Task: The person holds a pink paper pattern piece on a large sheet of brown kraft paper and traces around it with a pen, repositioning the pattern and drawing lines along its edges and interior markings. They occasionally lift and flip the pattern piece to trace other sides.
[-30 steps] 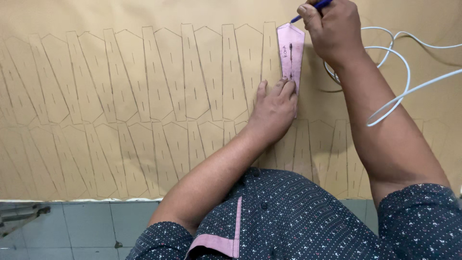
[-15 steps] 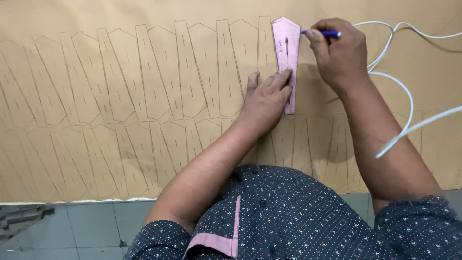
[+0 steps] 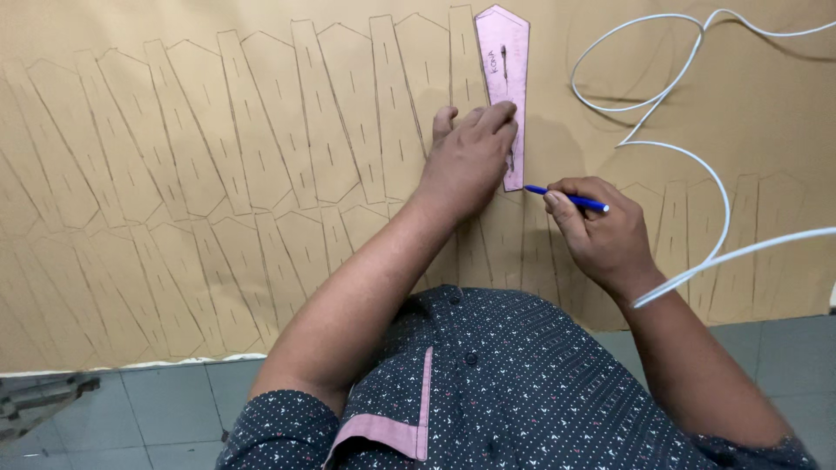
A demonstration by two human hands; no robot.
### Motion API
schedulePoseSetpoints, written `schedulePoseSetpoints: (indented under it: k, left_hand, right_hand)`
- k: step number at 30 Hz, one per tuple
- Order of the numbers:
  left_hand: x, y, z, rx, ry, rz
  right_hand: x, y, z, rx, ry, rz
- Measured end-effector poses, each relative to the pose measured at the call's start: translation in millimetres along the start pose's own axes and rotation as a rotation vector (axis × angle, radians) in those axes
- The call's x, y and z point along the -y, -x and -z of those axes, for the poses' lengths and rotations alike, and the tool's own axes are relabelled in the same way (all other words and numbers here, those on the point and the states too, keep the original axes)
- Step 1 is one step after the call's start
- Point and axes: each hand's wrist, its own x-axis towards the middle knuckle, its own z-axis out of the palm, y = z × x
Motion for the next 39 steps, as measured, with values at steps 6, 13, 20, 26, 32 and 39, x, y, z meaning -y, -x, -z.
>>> schedulePoseSetpoints:
  k: [6, 13, 20, 26, 32, 39]
  left_hand:
    - [10, -13, 13, -0.023, 0.044, 0.003]
    - [17, -18, 18, 0.015, 0.144, 0.046]
    - [21, -19, 12, -0.027, 0.168, 0.045]
    - [24, -19, 9, -0.045, 0.157, 0.050]
    - [21, -15, 10, -0.068, 0.180, 0.037]
    - [21, -11, 10, -0.069, 0.189, 0.025]
  right_hand:
    - [-4, 5, -3, -0.006, 0.044, 0.037]
    - [3, 0, -14, 0.021, 0.057, 0.175]
    - [7, -13, -19, -0.024, 0.110, 0.213]
    - [4, -47, -32, -0.117, 0.060, 0.347]
    - [-8, -40, -25, -0.163, 0.068, 0.232]
    - [-12, -32, -21, -0.141, 0.044, 0.238]
